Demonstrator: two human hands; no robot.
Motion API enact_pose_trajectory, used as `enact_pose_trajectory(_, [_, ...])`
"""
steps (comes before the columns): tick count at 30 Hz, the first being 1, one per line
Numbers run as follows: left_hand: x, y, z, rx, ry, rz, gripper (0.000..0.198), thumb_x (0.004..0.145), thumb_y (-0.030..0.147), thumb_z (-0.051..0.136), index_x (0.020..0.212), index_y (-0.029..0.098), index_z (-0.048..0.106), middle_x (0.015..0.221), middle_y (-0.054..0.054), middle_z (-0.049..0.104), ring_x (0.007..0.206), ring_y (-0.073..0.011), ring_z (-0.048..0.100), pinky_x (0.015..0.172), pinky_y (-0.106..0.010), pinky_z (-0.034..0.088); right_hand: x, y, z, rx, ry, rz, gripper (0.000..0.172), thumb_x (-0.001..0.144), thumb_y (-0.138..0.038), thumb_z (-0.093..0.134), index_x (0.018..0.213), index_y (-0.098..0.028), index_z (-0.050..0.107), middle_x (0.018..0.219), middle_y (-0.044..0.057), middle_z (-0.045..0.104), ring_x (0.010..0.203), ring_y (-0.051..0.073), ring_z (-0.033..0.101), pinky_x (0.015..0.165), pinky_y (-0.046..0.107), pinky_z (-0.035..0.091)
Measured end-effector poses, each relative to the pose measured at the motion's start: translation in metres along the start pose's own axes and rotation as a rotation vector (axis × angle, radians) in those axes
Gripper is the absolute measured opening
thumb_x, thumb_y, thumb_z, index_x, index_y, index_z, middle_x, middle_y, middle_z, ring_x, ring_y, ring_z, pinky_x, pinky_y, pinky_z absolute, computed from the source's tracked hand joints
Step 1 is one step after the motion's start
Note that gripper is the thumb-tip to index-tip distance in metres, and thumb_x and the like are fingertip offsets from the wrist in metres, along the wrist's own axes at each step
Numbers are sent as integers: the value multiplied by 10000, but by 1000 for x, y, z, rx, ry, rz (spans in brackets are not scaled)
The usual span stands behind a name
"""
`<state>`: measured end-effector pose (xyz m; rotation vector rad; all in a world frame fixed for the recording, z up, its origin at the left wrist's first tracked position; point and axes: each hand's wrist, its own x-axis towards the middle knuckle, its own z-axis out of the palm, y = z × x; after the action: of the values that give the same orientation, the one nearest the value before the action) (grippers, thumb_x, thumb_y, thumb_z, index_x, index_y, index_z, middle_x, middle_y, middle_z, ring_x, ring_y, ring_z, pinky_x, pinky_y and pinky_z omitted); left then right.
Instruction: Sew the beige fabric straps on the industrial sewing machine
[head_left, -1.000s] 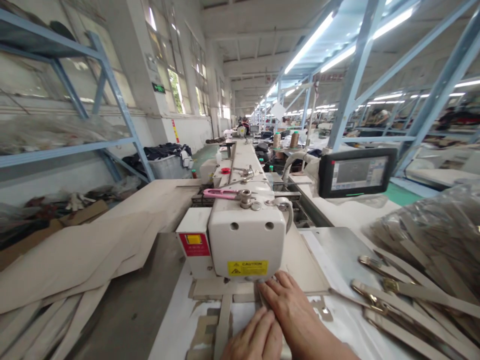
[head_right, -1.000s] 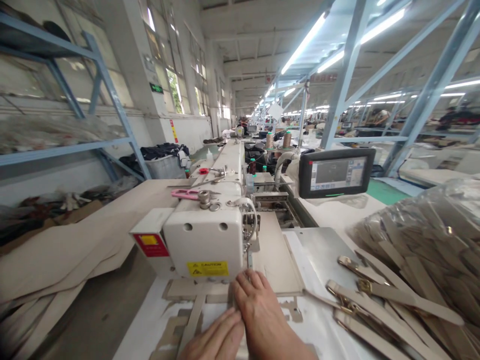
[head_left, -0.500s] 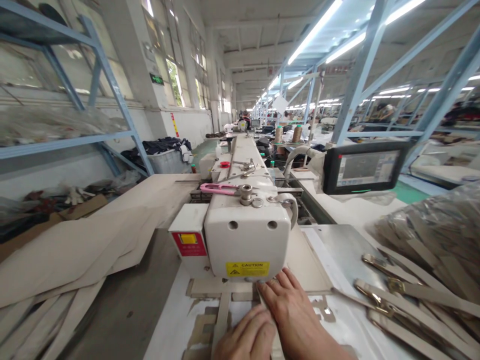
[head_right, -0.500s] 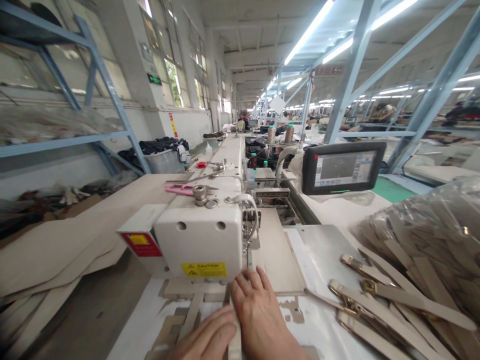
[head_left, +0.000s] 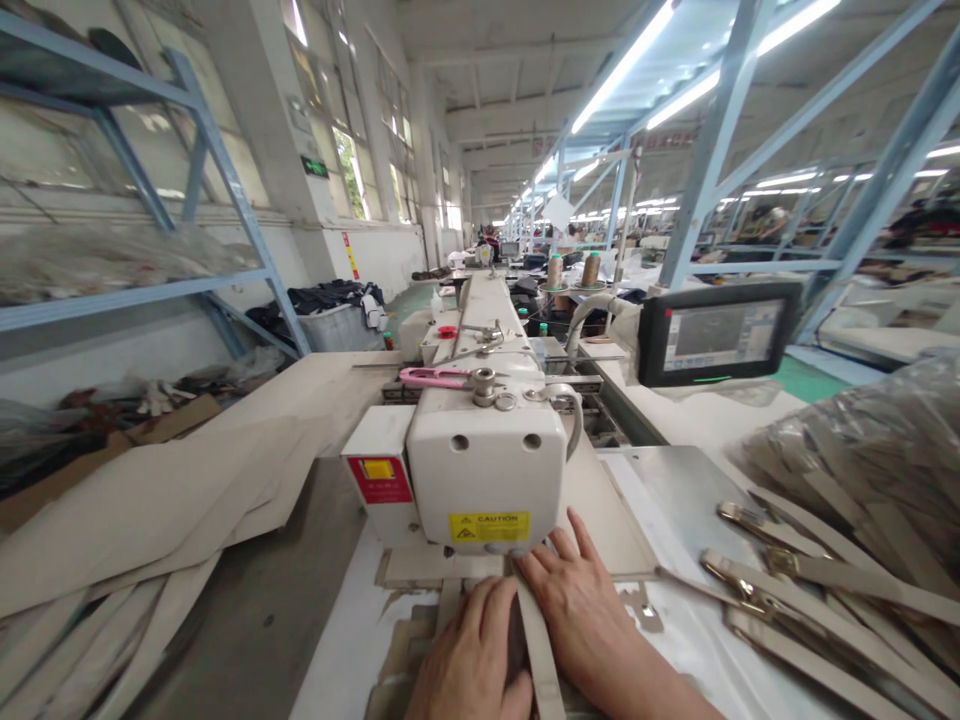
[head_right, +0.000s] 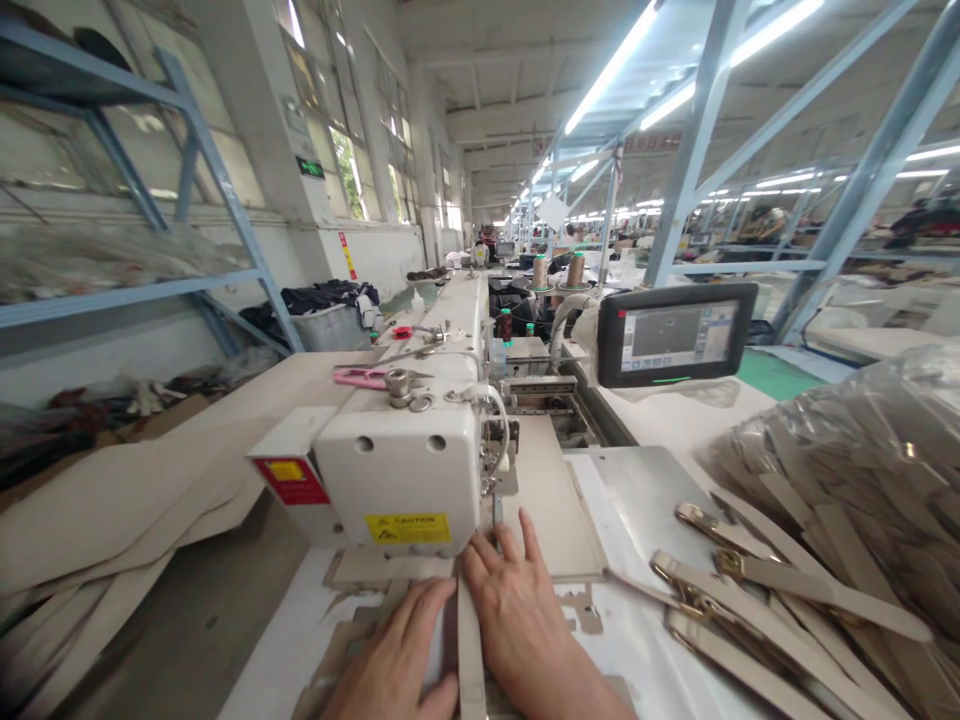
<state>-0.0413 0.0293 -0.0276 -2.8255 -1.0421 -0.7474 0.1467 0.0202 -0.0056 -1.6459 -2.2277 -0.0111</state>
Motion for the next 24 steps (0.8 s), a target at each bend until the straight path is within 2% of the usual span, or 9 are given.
enact_pose_trajectory(3, [5, 4, -2, 12, -5, 97, 661, 774, 39, 506, 1426, 133, 451, 1377, -118, 641, 1160, -213, 688, 936, -248, 591, 0, -1, 1, -21, 23, 5, 221, 956, -173, 635, 1159, -233, 697, 1159, 50, 728, 1237, 298, 563, 1251, 567, 30])
enact_pose_trajectory(6, [8, 4, 1, 61, -21, 166, 601, 819, -15, 451, 1393, 160, 489, 1367, -88, 655, 1105, -190, 716, 903, -234, 604, 0, -1, 2, -17, 31, 20, 247, 966, -180, 638, 1197, -247, 695, 1159, 49, 725, 1263, 300, 549, 1251, 574, 33])
enact_pose_trajectory(10, [8, 3, 7, 59, 3, 112, 532, 792, -45, 405, 1247, 178, 567, 1267, -52, 711, 995, -175, 753, 854, -214, 614, 4, 1, 5, -36, 19, 31, 129, 955, -175, 658, 1028, -250, 732, 1030, 29, 740, 1209, 294, 578, 1254, 577, 43])
enact_pose_trajectory(12, [6, 3, 8, 25, 9, 51, 556, 770, -50, 393, 1241, 189, 566, 1270, -35, 713, 930, -155, 764, 852, -184, 601, 6, 4, 7, -52, 32, 32, 103, 950, -179, 667, 987, -247, 735, 990, 26, 739, 1181, 295, 585, 1251, 586, 42])
enact_pose_trajectory(15, [2, 1, 8, 12, 35, 27, 575, 767, -41, 391, 1268, 188, 555, 1286, -35, 708, 918, -140, 764, 873, -157, 579, 6, 7, 9, -58, 62, 11, 113, 955, -184, 662, 1010, -250, 736, 1019, 26, 736, 1158, 290, 587, 1249, 589, 38])
enact_pose_trajectory(19, [-1, -1, 7, 40, 86, 91, 461, 830, 36, 434, 1260, 152, 556, 1260, -83, 717, 929, -165, 766, 829, -155, 590, 5, 7, 10, -19, 56, 10, 111, 952, -189, 671, 1009, -261, 734, 1050, 22, 735, 1146, 286, 588, 1244, 588, 44])
enact_pose_trajectory(24, [-3, 1, 9, 5, 31, 62, 425, 846, 79, 465, 1256, 152, 552, 1283, -93, 705, 909, -180, 769, 820, -168, 598, 5, 4, 11, -32, 36, 38, 170, 935, -171, 681, 1076, -249, 736, 1103, 46, 737, 1135, 300, 592, 1236, 606, 71])
